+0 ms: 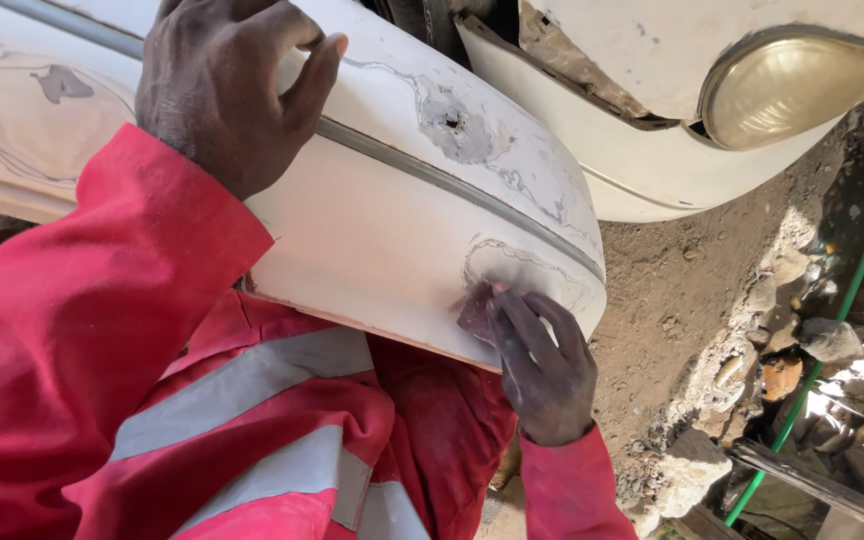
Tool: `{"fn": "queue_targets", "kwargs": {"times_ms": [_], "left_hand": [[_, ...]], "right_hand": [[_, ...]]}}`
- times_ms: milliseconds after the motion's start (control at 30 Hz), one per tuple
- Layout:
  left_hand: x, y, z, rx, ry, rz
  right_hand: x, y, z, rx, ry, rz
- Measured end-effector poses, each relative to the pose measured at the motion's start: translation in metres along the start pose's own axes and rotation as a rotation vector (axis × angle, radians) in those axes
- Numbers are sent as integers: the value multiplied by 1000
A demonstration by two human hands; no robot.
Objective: The person sands the surface of a detached white car bumper using a sanding block. The person holds the bumper with one hand while sanding the damaged areas with the other hand.
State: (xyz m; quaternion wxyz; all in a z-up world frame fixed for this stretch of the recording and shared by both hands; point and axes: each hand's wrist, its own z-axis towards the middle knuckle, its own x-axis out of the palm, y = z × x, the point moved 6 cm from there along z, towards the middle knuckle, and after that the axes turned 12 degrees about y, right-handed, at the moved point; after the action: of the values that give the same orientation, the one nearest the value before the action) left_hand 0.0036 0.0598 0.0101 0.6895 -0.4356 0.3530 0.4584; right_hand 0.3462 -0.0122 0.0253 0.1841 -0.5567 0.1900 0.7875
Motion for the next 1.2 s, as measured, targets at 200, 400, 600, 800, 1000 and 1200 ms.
{"fn": "queue_targets", "kwargs": {"times_ms": [200, 400, 600, 800, 1000, 1200], "left_hand": [[-1, -3, 2, -3, 0, 40], [-3, -1, 1, -4, -30, 34], [1, -3, 2, -8, -8, 38], [-1, 0, 1, -26, -9, 19], [1, -3, 4, -7, -16, 23], [-5, -3, 8, -54, 32, 38]], "right_hand": [[-1, 9, 6, 37, -20, -17], [0, 2, 1, 25, 28, 32], [0, 6, 2, 23, -46, 69], [-1, -2, -17, -4, 100, 48], [5, 4, -9, 33, 1, 152], [-3, 7, -3, -12, 53, 102]]}}
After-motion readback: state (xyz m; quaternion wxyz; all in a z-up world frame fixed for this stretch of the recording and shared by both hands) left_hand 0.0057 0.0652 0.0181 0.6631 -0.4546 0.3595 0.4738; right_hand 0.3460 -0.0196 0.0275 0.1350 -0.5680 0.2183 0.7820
